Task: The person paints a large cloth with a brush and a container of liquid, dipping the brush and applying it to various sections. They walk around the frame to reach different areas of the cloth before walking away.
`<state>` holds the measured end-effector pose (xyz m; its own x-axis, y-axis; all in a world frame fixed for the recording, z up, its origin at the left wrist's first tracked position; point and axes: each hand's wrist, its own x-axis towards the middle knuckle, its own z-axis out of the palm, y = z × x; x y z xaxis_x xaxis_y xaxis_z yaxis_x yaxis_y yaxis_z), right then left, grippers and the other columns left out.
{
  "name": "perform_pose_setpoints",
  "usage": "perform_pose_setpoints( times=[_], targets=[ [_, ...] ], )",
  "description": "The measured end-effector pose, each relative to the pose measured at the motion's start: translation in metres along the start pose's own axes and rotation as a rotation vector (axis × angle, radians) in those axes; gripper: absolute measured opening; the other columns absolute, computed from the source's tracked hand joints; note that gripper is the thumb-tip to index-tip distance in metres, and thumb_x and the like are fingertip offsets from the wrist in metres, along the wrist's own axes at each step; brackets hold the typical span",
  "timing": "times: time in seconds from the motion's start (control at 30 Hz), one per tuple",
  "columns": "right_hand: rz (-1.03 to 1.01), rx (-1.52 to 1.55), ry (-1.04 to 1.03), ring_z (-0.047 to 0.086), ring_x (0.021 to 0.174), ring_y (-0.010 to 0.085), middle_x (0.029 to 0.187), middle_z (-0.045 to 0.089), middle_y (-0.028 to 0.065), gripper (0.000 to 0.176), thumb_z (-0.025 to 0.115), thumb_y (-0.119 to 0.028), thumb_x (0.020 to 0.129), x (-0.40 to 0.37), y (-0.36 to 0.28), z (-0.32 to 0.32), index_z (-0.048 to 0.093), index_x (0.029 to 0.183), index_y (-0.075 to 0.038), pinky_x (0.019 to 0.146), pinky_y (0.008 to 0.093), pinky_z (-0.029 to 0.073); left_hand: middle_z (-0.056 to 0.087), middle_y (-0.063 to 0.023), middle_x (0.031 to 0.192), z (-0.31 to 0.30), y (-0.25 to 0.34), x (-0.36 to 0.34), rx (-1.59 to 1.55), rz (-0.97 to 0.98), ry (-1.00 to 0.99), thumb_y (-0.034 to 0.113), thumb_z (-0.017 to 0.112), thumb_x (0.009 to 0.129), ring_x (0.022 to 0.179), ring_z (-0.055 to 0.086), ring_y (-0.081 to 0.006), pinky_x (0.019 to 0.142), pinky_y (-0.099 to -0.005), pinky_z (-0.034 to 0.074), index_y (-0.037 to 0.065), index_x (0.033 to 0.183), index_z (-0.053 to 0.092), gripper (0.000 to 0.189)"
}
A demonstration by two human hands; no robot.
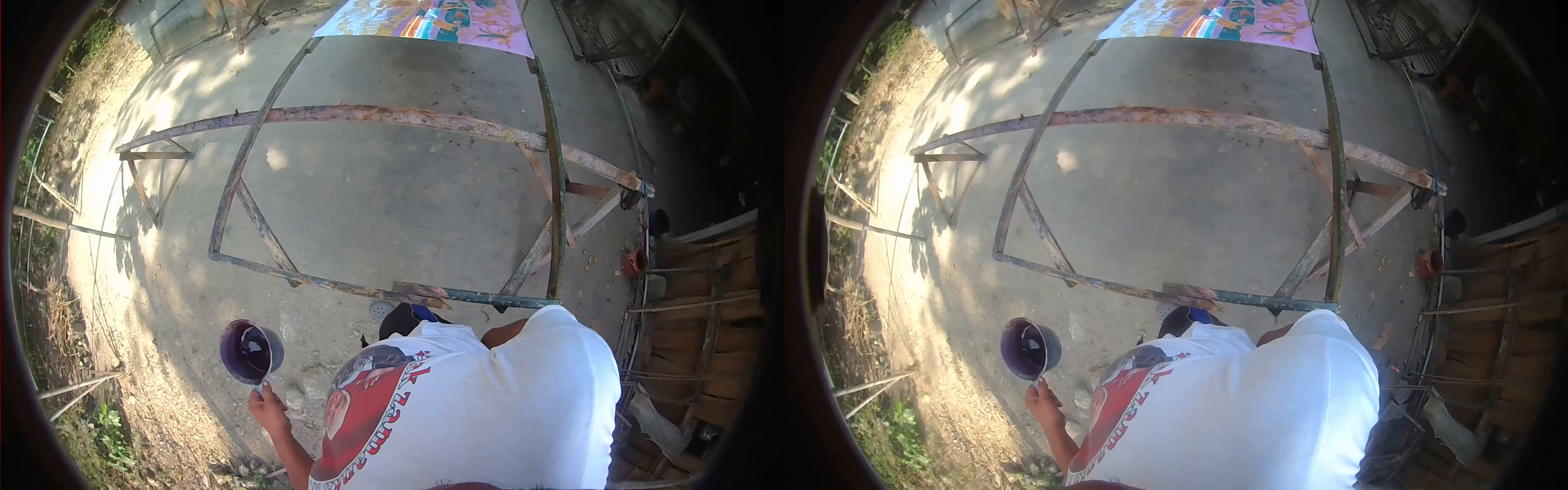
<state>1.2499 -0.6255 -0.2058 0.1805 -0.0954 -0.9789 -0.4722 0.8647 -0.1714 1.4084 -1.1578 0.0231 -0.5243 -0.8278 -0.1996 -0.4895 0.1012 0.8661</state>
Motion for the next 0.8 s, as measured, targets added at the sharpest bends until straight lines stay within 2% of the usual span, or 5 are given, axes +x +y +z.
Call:
perform_pose_setpoints(
  times=[0.3, 0.5, 0.67, 0.8],
  targets=[
    [-0.003, 0.16, 0.003, 0.071, 0.093, 0.0261, 0.102, 0.076, 0.0127, 0.024, 0.067, -0.021, 0.083, -0.009, -0.1, -0.069, 0.079, 0.099, -0.006, 0.082, 0.0444, 0.054, 0.043, 0.0016, 0.057, -0.028, 0.019, 0.137, -0.026, -0.034, 0.021, 0.022, 0.064, 0.099, 0.042, 0.038, -0.0072, 0.038, -0.0258, 0.028, 0.01, 0.078, 0.048, 0.03],
    [0.02, 0.218, -0.007, 0.072, 0.093, 0.0267, 0.102, 0.076, 0.0132, 0.023, 0.067, -0.019, 0.083, 0.007, -0.18, -0.115, 0.079, 0.098, -0.007, 0.082, 0.0445, 0.054, 0.043, 0.001, 0.056, -0.059, 0.013, 0.236, -0.047, -0.08, -0.045, 0.022, 0.065, 0.099, 0.042, 0.04, -0.008, 0.038, -0.0265, 0.031, 0.009, 0.075, 0.046, 0.033],
    [0.008, 0.265, 0.055, 0.072, 0.093, 0.0271, 0.103, 0.076, 0.0137, 0.022, 0.068, -0.017, 0.082, 0.016, -0.28, -0.188, 0.079, 0.098, -0.007, 0.082, 0.0446, 0.054, 0.044, 0.001, 0.055, -0.104, 0.005, 0.332, 0.02, 0.029, -0.165, 0.021, 0.065, 0.099, 0.041, 0.041, -0.0078, 0.037, -0.026, 0.031, 0.009, 0.075, 0.046, 0.032],
    [-0.008, 0.279, 0.114, 0.073, 0.093, 0.0274, 0.103, 0.076, 0.014, 0.021, 0.068, -0.016, 0.082, 0.016, -0.366, -0.248, 0.079, 0.098, -0.007, 0.082, 0.0447, 0.054, 0.044, 0.0011, 0.055, -0.146, 0.016, 0.391, 0.025, 0.031, -0.211, 0.02, 0.065, 0.098, 0.042, 0.041, -0.0075, 0.038, -0.0257, 0.032, 0.008, 0.075, 0.047, 0.032]
  ],
)
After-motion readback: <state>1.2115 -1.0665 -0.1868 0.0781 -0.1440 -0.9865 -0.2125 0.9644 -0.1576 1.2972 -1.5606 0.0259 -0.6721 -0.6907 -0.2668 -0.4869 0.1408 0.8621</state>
